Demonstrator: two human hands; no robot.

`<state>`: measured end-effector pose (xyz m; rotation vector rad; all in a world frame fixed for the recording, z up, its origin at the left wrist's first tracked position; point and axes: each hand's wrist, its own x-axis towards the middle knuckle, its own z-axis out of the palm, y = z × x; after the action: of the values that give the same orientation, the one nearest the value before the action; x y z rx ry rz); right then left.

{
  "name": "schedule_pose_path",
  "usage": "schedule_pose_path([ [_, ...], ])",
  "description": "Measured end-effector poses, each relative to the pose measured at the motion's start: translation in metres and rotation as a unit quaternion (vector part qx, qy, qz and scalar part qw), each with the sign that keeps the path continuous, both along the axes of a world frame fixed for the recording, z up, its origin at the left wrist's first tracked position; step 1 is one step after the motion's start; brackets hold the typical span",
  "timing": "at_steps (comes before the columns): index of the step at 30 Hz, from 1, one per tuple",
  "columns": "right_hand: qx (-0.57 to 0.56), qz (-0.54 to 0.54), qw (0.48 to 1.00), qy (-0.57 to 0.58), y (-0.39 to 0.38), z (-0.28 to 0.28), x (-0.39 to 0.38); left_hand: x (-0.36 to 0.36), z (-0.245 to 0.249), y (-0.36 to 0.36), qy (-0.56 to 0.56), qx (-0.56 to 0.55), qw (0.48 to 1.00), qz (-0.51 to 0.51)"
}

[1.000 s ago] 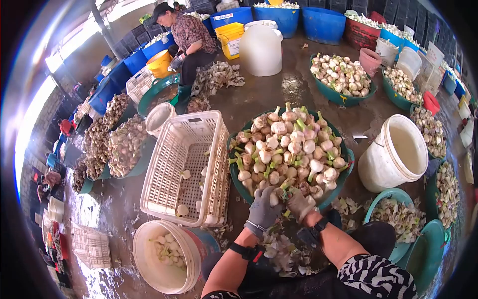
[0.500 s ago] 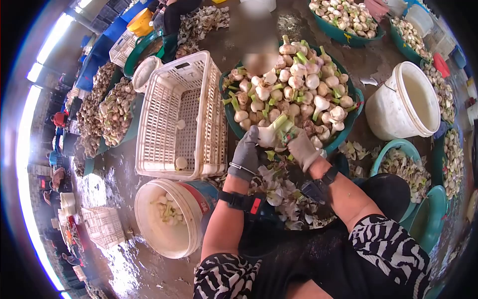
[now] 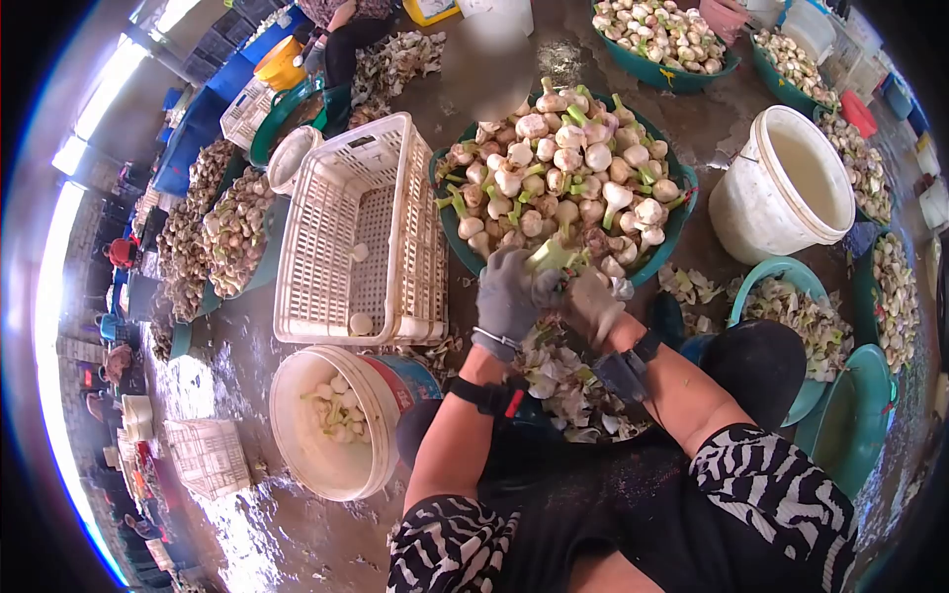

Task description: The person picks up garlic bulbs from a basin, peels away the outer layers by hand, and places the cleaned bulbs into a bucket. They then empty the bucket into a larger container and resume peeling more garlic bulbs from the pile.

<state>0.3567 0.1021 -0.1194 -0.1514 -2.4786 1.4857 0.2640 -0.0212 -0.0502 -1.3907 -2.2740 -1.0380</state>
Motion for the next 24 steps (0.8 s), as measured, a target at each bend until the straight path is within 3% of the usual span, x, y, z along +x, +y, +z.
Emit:
schedule_pose_path([
  [1,-0.003,0.015,1.0,-0.016,-0.001,0.003,0.003,-0.001,-0.003,-0.002,-0.157,-0.002,0.987,-0.018],
  [2,-0.136,0.008,0.991,-0.007,-0.009,0.008,0.009,-0.004,-0.01,-0.006,-0.311,-0.006,0.95,-0.037],
  [3,-0.068,-0.025,0.997,0.033,-0.007,0.009,0.009,-0.007,-0.014,-0.008,-0.455,-0.008,0.889,-0.054],
  [4,0.004,-0.066,0.995,0.069,-0.005,0.01,0.008,-0.007,-0.014,-0.01,-0.601,0.048,0.794,-0.082],
  [5,0.074,-0.113,0.986,0.1,-0.002,0.01,0.008,-0.004,-0.008,-0.014,-0.645,0.117,0.745,-0.12],
  [7,-0.059,-0.133,0.989,-0.035,0.012,-0.021,0.004,-0.001,0.01,-0.018,-0.71,0.247,0.63,-0.195],
  [8,0.189,-0.075,0.954,-0.22,-0.003,-0.018,0.017,-0.001,0.021,-0.017,-0.685,0.267,0.646,-0.205],
  [9,0.144,0.005,0.953,-0.265,-0.023,-0.017,0.024,-0.009,0.019,-0.019,-0.666,0.247,0.665,-0.231],
  [11,0.186,0.065,0.946,-0.256,-0.051,-0.015,0.042,-0.012,0.018,-0.021,-0.726,0.281,0.58,-0.241],
  [13,0.108,0.051,0.981,-0.152,-0.038,-0.014,0.038,-0.012,0.017,-0.02,-0.754,0.306,0.537,-0.222],
  [15,-0.018,0.041,0.999,-0.031,-0.011,-0.022,0.023,-0.01,0.014,-0.023,-0.75,0.302,0.55,-0.208],
  [16,-0.256,-0.047,0.958,-0.118,-0.002,-0.004,0.015,-0.012,0.011,-0.022,-0.753,0.298,0.549,-0.208],
  [17,-0.473,-0.133,0.849,-0.193,0.006,0.016,0.009,-0.016,0.011,-0.019,-0.754,0.294,0.548,-0.212],
  [19,-0.214,-0.039,0.966,-0.137,0.023,0.008,0.0,-0.023,0.006,-0.016,-0.74,0.287,0.589,-0.15],
  [20,-0.118,-0.052,0.984,-0.127,0.032,-0.009,-0.001,-0.038,-0.004,-0.014,-0.746,0.305,0.58,-0.115],
  [22,0.034,-0.144,0.981,-0.128,0.045,-0.059,-0.004,-0.075,-0.003,-0.024,-0.741,0.397,0.534,-0.093],
  [23,0.064,-0.169,0.975,-0.127,0.051,-0.03,-0.003,-0.086,0.01,-0.031,-0.723,0.472,0.493,-0.104],
  [24,0.094,-0.194,0.968,-0.128,0.055,0.004,-0.002,-0.081,0.04,-0.032,-0.696,0.538,0.475,-0.021],
])
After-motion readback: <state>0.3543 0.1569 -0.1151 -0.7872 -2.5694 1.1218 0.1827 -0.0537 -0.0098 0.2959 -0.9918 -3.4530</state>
